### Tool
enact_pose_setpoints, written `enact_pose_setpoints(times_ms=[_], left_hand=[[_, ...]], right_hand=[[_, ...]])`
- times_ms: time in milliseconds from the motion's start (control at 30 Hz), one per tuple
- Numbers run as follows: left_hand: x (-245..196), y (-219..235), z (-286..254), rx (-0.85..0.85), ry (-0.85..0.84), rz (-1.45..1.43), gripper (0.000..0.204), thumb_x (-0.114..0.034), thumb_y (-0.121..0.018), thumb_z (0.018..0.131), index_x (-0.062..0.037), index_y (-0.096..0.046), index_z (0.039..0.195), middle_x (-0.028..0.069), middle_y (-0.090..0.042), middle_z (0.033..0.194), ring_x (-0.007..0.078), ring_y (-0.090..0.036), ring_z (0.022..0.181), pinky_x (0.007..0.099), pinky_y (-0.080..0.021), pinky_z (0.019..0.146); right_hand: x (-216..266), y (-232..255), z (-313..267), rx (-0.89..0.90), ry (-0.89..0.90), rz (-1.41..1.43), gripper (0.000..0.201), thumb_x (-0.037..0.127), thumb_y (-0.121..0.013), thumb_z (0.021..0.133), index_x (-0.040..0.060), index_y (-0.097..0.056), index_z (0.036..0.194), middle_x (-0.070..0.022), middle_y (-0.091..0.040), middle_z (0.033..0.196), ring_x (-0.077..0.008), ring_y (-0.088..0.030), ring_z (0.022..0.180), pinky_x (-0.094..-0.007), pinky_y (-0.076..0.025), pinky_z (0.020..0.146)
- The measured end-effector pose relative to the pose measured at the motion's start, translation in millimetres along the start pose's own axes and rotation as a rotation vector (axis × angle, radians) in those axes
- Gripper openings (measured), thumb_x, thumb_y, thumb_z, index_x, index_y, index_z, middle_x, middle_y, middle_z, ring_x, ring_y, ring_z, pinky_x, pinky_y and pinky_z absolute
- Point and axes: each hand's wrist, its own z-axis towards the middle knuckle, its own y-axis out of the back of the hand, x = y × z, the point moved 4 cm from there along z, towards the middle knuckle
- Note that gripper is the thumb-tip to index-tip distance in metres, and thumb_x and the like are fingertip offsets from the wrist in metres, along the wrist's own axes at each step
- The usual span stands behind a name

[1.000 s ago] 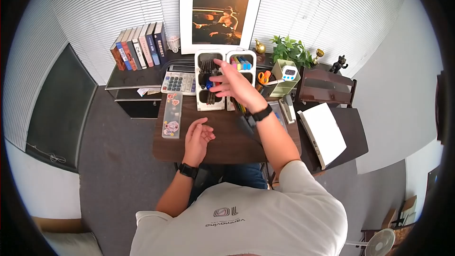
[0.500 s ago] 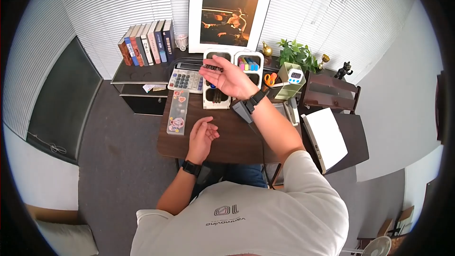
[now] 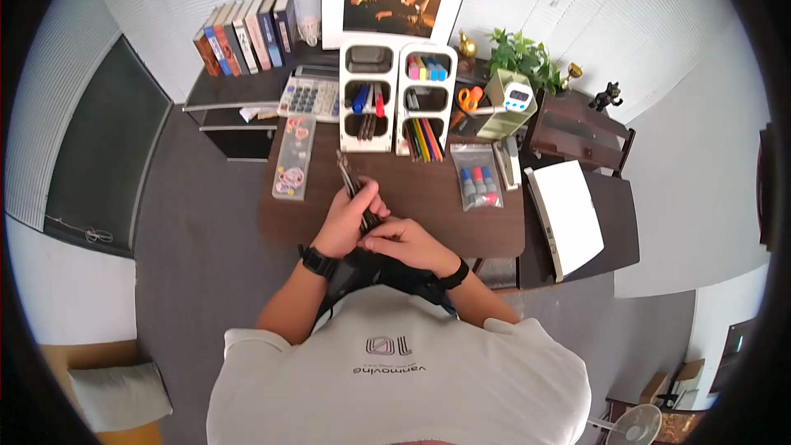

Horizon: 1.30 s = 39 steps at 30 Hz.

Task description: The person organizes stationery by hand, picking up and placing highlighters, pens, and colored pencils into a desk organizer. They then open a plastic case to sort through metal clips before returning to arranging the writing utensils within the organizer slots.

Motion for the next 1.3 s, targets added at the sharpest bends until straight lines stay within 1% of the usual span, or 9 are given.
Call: enact_pose_setpoints(times_ms=[100, 200, 400, 533, 733, 833, 867, 1067, 1300], left_hand=[[-12, -23, 1, -0.168, -0.192, -0.069, 0.019, -0.023, -0.058, 0.108, -0.0075, -0.048, 0.105, -0.0003, -0.048, 0.071, 0.0106, -0.047, 0.061, 0.0304, -0.048, 0.061], [-14, -12, 2, -0.184, -0.262, -0.077, 0.018, -0.021, -0.063, 0.105, -0.0076, -0.052, 0.099, 0.0, -0.051, 0.072, 0.0095, -0.051, 0.063, 0.0286, -0.048, 0.059], [-10, -9, -1, -0.364, -0.667, 0.683, 0.025, -0.012, -0.079, 0.091, -0.0013, -0.057, 0.086, 0.0, -0.054, 0.07, 0.0105, -0.046, 0.065, 0.0273, -0.042, 0.062], [10, 6, 5, -0.357, -0.521, 0.742, 0.02, -0.015, -0.075, 0.096, -0.0028, -0.059, 0.093, -0.0001, -0.054, 0.071, 0.0093, -0.049, 0.065, 0.028, -0.044, 0.061], [5, 16, 4, -0.236, 0.076, -0.163, 0.034, -0.036, -0.065, 0.105, -0.0099, -0.056, 0.126, 0.0053, -0.065, 0.104, 0.016, -0.064, 0.083, 0.0347, -0.053, 0.069], [11, 15, -6, -0.254, 0.095, -0.316, 0.032, -0.033, -0.06, 0.107, -0.0101, -0.056, 0.128, 0.0096, -0.067, 0.116, 0.0216, -0.067, 0.103, 0.0395, -0.057, 0.086], [19, 23, -6, -0.177, 0.135, -0.435, 0.04, -0.03, -0.052, 0.11, -0.0082, -0.051, 0.143, 0.0138, -0.064, 0.132, 0.0266, -0.062, 0.124, 0.0434, -0.053, 0.103], [16, 9, -22, -0.167, 0.026, -0.369, 0.038, -0.016, -0.05, 0.109, -0.0043, -0.047, 0.144, 0.016, -0.062, 0.135, 0.0293, -0.059, 0.129, 0.0465, -0.05, 0.11], [23, 11, -23, -0.178, -0.04, -0.302, 0.037, -0.008, -0.055, 0.106, -0.0064, -0.047, 0.142, 0.0163, -0.062, 0.135, 0.0292, -0.06, 0.128, 0.0464, -0.054, 0.105]], right_hand=[[3, 7, -11, -0.074, 0.033, 0.028, 0.016, 0.012, -0.074, 0.097, -0.0004, -0.077, 0.106, -0.0107, -0.069, 0.117, -0.0194, -0.063, 0.107, -0.0317, -0.05, 0.094], [1, 19, -16, -0.203, 0.099, -0.035, 0.015, 0.008, -0.071, 0.098, -0.0028, -0.075, 0.108, -0.0108, -0.066, 0.122, -0.0174, -0.066, 0.104, -0.029, -0.053, 0.089], [-3, 26, -20, -0.284, 0.076, 0.001, 0.014, 0.004, -0.068, 0.099, -0.0032, -0.073, 0.11, -0.0087, -0.068, 0.115, -0.0139, -0.067, 0.103, -0.0264, -0.055, 0.086], [-6, 26, -22, -0.318, 0.065, -0.037, 0.013, 0.004, -0.068, 0.099, -0.0026, -0.074, 0.109, -0.0075, -0.069, 0.111, -0.0116, -0.066, 0.099, -0.0247, -0.054, 0.082], [-1, 20, -26, -0.358, 0.117, -0.061, 0.022, 0.005, -0.07, 0.098, -0.0001, -0.071, 0.119, -0.0045, -0.068, 0.105, -0.009, -0.064, 0.088, -0.0238, -0.053, 0.076], [7, 14, -26, -0.36, 0.141, -0.093, 0.031, 0.007, -0.074, 0.095, 0.0033, -0.068, 0.125, -0.0047, -0.068, 0.101, -0.0098, -0.063, 0.083, -0.0254, -0.053, 0.072], [12, 11, -25, -0.352, 0.159, -0.124, 0.036, 0.008, -0.076, 0.093, 0.0057, -0.067, 0.127, -0.0054, -0.068, 0.098, -0.0108, -0.063, 0.079, -0.0266, -0.053, 0.07], [33, -4, -17, -0.358, 0.181, -0.425, 0.037, 0.013, -0.078, 0.09, 0.0084, -0.068, 0.126, -0.0099, -0.064, 0.094, -0.0218, -0.064, 0.074, -0.033, -0.054, 0.069], [22, -3, -8, -0.397, 0.224, -0.364, 0.028, 0.009, -0.072, 0.094, 0.0081, -0.071, 0.121, -0.0113, -0.066, 0.095, -0.0228, -0.065, 0.075, -0.0339, -0.054, 0.068]])
